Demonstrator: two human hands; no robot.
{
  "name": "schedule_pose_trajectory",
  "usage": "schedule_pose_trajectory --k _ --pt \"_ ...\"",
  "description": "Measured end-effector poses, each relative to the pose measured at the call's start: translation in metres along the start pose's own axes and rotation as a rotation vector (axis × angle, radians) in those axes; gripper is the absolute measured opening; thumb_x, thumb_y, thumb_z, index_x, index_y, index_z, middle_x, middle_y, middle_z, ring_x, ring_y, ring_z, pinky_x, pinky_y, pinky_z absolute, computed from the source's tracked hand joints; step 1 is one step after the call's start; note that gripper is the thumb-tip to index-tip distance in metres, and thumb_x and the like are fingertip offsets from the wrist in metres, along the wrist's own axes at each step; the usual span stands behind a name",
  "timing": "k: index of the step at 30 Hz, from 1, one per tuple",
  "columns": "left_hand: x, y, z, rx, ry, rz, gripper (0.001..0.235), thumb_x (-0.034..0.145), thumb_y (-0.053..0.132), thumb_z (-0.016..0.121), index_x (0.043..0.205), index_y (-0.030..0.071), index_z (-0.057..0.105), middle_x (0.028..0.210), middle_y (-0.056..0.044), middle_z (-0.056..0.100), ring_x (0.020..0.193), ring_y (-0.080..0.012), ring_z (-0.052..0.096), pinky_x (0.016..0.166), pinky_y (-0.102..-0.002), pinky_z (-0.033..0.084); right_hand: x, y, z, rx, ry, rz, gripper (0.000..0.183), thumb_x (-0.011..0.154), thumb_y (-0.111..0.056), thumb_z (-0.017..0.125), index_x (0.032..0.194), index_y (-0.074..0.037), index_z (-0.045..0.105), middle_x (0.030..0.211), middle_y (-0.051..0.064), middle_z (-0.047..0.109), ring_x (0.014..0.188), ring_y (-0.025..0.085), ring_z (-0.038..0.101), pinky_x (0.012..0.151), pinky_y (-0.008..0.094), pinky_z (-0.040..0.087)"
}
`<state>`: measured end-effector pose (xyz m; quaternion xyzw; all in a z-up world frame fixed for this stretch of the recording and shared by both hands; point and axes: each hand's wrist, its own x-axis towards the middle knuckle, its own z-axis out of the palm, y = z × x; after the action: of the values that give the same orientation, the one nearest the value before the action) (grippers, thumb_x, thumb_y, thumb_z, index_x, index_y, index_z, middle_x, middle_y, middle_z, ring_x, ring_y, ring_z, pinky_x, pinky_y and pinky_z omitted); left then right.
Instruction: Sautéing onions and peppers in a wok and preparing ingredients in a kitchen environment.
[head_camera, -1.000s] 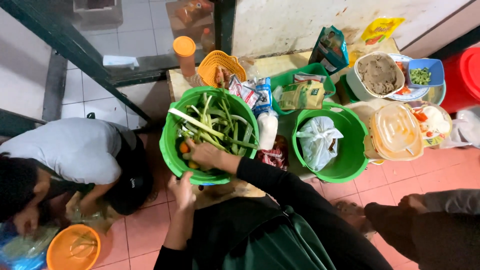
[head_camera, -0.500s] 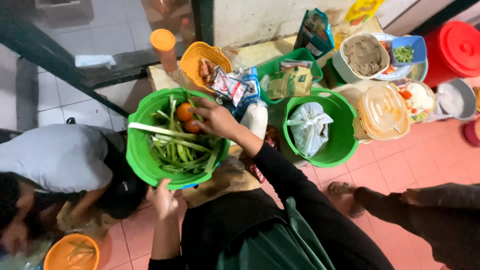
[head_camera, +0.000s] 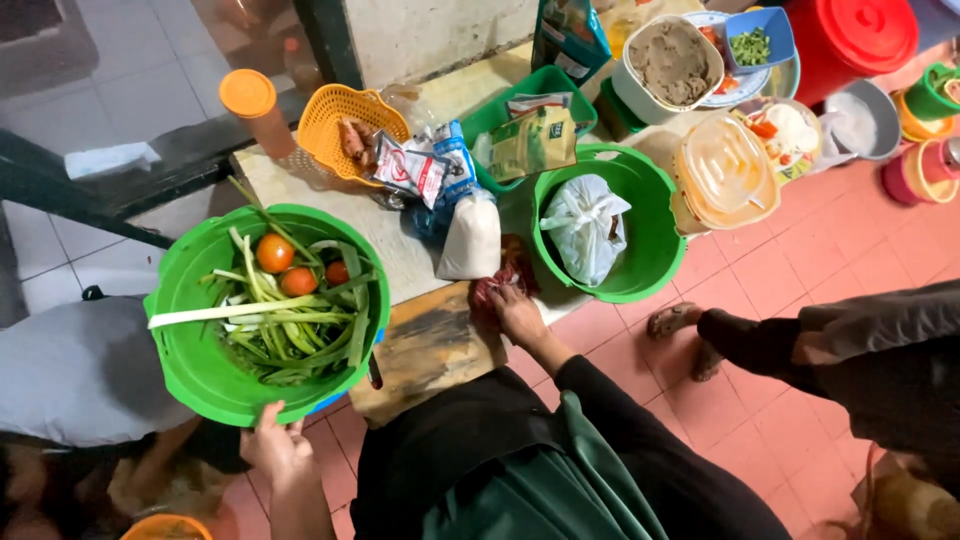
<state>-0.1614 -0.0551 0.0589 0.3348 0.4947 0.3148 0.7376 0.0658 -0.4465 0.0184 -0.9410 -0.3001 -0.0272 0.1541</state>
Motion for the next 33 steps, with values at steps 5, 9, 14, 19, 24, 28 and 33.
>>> schedule_pose_trajectory --k 5,9,14,19,24,28,33 --pt "0.017 -0.01 0.007 0.009 -0.006 -0.042 0.053 0.078 -0.008 0.065 0.128 0.008 0.061 0.117 -0.006 0.068 0.1 -0.0252 0.069 0.076 -0.045 0.06 0.017 0.016 0.023 0.09 0.084 0.044 0.016 0.088 -0.011 0.063 0.103 -0.008 0.064 0.107 0.014 0.067 0.094 0.035 0.069 0.079 0.046 0.058" --pt "0.011 -0.005 0.017 0.039 -0.074 -0.066 0.049 0.08 -0.007 0.066 0.127 0.007 0.061 0.116 -0.007 0.068 0.099 -0.0256 0.069 0.076 -0.044 0.059 0.028 0.001 0.0 0.079 0.084 0.087 0.018 0.08 -0.015 0.067 0.097 -0.008 0.064 0.101 0.014 0.067 0.089 0.036 0.07 0.072 0.047 0.057" --pt "0.027 -0.023 0.032 0.075 -0.19 -0.117 0.049 0.08 -0.007 0.066 0.126 0.007 0.061 0.116 -0.006 0.069 0.097 -0.0253 0.069 0.077 -0.042 0.058 0.053 -0.023 -0.066 0.015 -0.159 0.212 0.029 0.078 -0.024 0.075 0.104 -0.013 0.071 0.104 0.014 0.067 0.084 0.036 0.07 0.067 0.049 0.057" --pt "0.032 -0.037 0.043 0.098 -0.202 -0.19 0.048 0.08 -0.005 0.066 0.126 0.008 0.061 0.115 -0.008 0.068 0.096 -0.0266 0.069 0.076 -0.043 0.058 0.163 -0.04 -0.094 0.169 0.092 0.163 0.028 0.085 -0.028 0.073 0.111 -0.016 0.075 0.1 0.01 0.069 0.091 0.034 0.069 0.073 0.047 0.057" --pt "0.019 -0.036 0.064 0.11 -0.277 -0.229 0.048 0.081 -0.001 0.066 0.127 0.011 0.061 0.118 -0.006 0.069 0.098 -0.0254 0.069 0.08 -0.041 0.058 0.251 -0.005 -0.104 0.161 0.304 0.228 0.025 0.089 -0.031 0.074 0.108 -0.016 0.077 0.097 0.01 0.069 0.099 0.034 0.066 0.076 0.048 0.055" --pt "0.044 -0.058 0.06 0.206 -0.198 -0.286 0.046 0.085 0.002 0.068 0.13 0.01 0.06 0.119 -0.005 0.068 0.099 -0.0237 0.067 0.08 -0.041 0.055 0.278 0.067 -0.124 -0.028 0.568 0.378 0.025 0.085 -0.027 0.074 0.105 -0.013 0.074 0.104 0.01 0.067 0.105 0.033 0.064 0.081 0.047 0.056" --pt "0.049 -0.059 0.069 0.262 -0.2 -0.291 0.043 0.088 0.007 0.068 0.13 0.011 0.06 0.118 -0.005 0.068 0.099 -0.0239 0.068 0.078 -0.041 0.055 0.268 0.169 -0.147 -0.135 0.638 0.599 0.027 0.086 -0.027 0.073 0.108 -0.013 0.074 0.105 0.012 0.066 0.103 0.034 0.063 0.081 0.048 0.055"
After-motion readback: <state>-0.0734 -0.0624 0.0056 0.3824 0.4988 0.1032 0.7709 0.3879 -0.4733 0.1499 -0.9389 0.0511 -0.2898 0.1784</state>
